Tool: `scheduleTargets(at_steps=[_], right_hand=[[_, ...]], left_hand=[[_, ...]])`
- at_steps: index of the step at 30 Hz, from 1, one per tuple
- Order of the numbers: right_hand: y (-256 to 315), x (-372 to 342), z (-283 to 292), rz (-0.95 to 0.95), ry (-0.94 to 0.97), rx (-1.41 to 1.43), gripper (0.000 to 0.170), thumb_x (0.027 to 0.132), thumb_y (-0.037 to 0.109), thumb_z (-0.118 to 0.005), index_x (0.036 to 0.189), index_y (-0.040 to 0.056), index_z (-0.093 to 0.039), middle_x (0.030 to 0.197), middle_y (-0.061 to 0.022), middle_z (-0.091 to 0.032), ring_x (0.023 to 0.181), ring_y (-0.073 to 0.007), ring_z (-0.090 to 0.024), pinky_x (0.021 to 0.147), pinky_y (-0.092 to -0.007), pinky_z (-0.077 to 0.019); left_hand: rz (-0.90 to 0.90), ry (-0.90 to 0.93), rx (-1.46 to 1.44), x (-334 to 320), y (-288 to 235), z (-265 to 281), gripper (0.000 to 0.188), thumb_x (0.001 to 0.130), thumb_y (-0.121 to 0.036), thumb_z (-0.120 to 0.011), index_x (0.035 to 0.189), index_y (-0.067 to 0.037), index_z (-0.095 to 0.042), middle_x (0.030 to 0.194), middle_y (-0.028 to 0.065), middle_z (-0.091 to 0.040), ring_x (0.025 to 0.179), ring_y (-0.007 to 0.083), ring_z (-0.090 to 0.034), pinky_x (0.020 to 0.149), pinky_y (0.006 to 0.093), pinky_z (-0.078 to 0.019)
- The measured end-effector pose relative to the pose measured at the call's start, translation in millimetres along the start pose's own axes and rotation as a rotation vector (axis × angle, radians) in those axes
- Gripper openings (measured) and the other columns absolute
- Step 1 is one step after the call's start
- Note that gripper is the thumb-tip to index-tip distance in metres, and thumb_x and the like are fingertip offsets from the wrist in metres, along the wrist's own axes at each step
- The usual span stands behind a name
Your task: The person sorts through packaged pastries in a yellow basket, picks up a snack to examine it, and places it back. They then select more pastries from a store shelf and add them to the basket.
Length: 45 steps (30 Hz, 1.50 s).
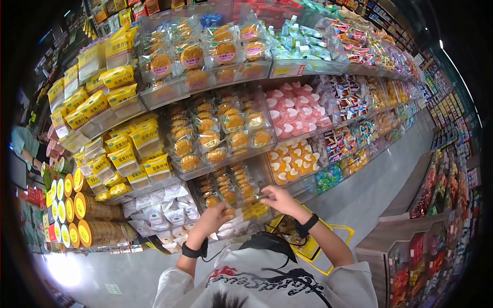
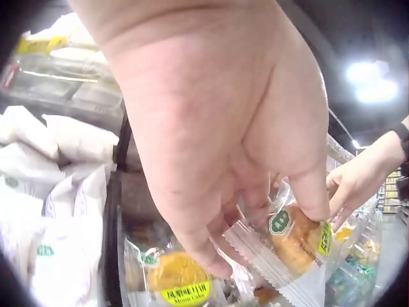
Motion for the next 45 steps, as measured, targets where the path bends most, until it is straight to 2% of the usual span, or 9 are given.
scheduleTargets(at_steps=[2,15,18,24,27,30,35,39,45], right_hand=[[9.8,-10.6,-9.6,0.024,0.090,0.075,0.047,0.080,0.023,-0.071,0.117,0.0034,-0.051,0.104,-0.0140,-0.061,0.090,-0.0200,-0.062,0.077,-0.0326,-0.0509],[51.7,-27.0,-37.8,0.217,0.252,0.052,0.016,0.086,0.010,-0.060,0.097,0.0000,-0.054,0.082,-0.0102,-0.067,0.076,-0.0161,-0.065,0.069,-0.0293,-0.0499],[51.4,-29.5,-33.8,0.223,0.193,0.088,0.018,0.083,0.011,-0.062,0.095,0.0003,-0.054,0.081,-0.0134,-0.063,0.073,-0.0227,-0.063,0.066,-0.0325,-0.0475],[53.0,-30.2,-25.0,0.283,0.081,-0.001,0.012,0.084,0.007,-0.060,0.092,0.0002,-0.058,0.079,-0.0111,-0.066,0.074,-0.0170,-0.065,0.067,-0.0290,-0.0490],[48.8,-33.4,-17.2,0.271,-0.004,0.087,0.014,0.081,0.009,-0.062,0.089,-0.0015,-0.057,0.078,-0.0161,-0.063,0.073,-0.0263,-0.063,0.065,-0.0346,-0.0471],[44.4,-38.1,-6.8,0.264,-0.105,0.087,0.011,0.083,0.006,-0.060,0.092,0.0000,-0.058,0.076,-0.0115,-0.065,0.071,-0.0191,-0.065,0.064,-0.0306,-0.0488],[43.1,-33.7,11.0,0.347,-0.301,-0.063,0.017,0.083,0.004,-0.057,0.099,0.0005,-0.057,0.089,-0.0134,-0.061,0.082,-0.0264,-0.062,0.072,-0.0336,-0.0483],[49.1,-16.5,13.1,0.423,-0.389,-0.260,0.023,0.082,0.000,-0.054,0.105,0.0011,-0.054,0.105,-0.0128,-0.054,0.099,-0.0319,-0.054,0.084,-0.0375,-0.0449],[83.1,18.7,10.4,0.613,-0.485,-1.004,0.012,0.074,0.007,-0.053,0.086,0.0050,-0.053,0.089,-0.0103,-0.054,0.089,-0.0238,-0.052,0.081,-0.0334,-0.0420]], left_hand=[[-0.057,-0.026,0.007,-1.6,-10.0,-2.8,0.035,0.079,-0.025,-0.067,0.103,-0.001,-0.057,0.079,0.0223,-0.061,0.075,0.0392,-0.060,0.065,0.0401,-0.0471],[-0.140,-0.026,0.137,-8.4,-67.4,-22.0,0.033,0.080,-0.030,-0.065,0.102,-0.005,-0.060,0.086,0.0193,-0.063,0.080,0.0368,-0.061,0.068,0.0423,-0.0481],[-0.165,-0.100,0.072,-10.4,-60.7,-18.6,0.034,0.078,-0.029,-0.068,0.100,-0.004,-0.062,0.083,0.0179,-0.064,0.078,0.0336,-0.063,0.067,0.0391,-0.0490],[-0.188,-0.154,0.086,-6.9,-62.4,-13.6,0.031,0.077,-0.029,-0.069,0.098,-0.006,-0.064,0.081,0.0164,-0.065,0.077,0.0329,-0.064,0.066,0.0387,-0.0494],[-0.212,-0.108,0.152,2.9,-68.2,-14.8,0.029,0.078,-0.028,-0.068,0.096,-0.006,-0.063,0.081,0.0160,-0.065,0.076,0.0338,-0.063,0.064,0.0397,-0.0493],[-0.288,-0.047,0.221,19.5,-82.0,-17.5,0.026,0.077,-0.025,-0.067,0.093,-0.005,-0.061,0.080,0.0166,-0.064,0.074,0.0350,-0.062,0.064,0.0407,-0.0490],[-0.436,-0.082,0.300,54.6,-89.3,-26.5,0.029,0.072,-0.021,-0.070,0.089,0.000,-0.060,0.076,0.0176,-0.063,0.071,0.0348,-0.062,0.064,0.0389,-0.0492],[-0.311,-0.083,0.181,80.3,-93.3,-13.9,0.028,0.071,-0.019,-0.070,0.087,0.001,-0.060,0.075,0.0180,-0.063,0.069,0.0328,-0.062,0.064,0.0377,-0.0490],[-0.297,-0.391,0.033,124.0,-50.4,-3.4,0.025,0.069,-0.015,-0.070,0.084,0.002,-0.061,0.073,0.0184,-0.062,0.066,0.0311,-0.062,0.062,0.0361,-0.0488]])
Point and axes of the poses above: each hand's wrist, its own x-axis towards the middle knuckle, its own z-axis out of the back of the hand, y = z × x, the point moved 7 cm from there along x, towards the middle knuckle
